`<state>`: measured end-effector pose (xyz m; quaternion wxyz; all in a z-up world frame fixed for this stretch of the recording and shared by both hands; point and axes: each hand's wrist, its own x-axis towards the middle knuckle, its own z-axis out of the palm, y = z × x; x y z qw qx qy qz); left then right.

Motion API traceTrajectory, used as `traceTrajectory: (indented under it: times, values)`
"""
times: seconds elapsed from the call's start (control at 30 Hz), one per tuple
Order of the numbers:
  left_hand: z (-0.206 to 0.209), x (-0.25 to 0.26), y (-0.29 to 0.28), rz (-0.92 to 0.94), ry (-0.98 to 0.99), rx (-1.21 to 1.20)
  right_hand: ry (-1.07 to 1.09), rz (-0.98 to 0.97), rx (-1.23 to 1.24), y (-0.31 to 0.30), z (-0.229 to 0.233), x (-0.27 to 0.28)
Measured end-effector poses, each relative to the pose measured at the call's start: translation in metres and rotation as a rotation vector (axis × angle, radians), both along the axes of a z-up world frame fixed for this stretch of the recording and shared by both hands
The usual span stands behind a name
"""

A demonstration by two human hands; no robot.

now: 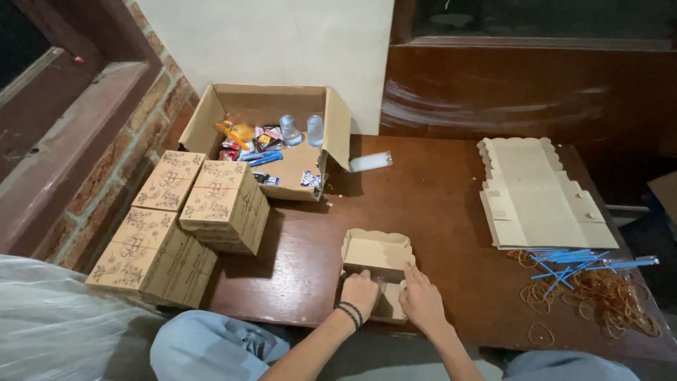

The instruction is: Folding cardboard templates into small gift boxes and filling them with various snacks and drinks.

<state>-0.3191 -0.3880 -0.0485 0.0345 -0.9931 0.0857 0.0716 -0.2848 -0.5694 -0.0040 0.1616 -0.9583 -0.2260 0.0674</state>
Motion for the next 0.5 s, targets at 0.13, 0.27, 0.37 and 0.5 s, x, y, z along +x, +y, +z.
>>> traceTrajectory:
  times: [0.13,0.27,0.37,0.5]
  values:
    - [-0.021,0.009,0.003,0.037,-0.085,-0.129,0.006,0.008,-0.010,0.000,0.007,-0.002]
    - [0.003,0.008,0.007,0.020,0.042,-0.112,0.025,0.010,0.020,0.002,0.011,-0.002]
    - [-0.005,0.008,0.008,0.020,0.035,-0.152,0.014,0.020,0.052,0.000,0.010,-0.005]
    - [0.001,0.005,0.016,0.002,-0.016,-0.165,0.157,-0.002,0.201,0.003,0.037,-0.013]
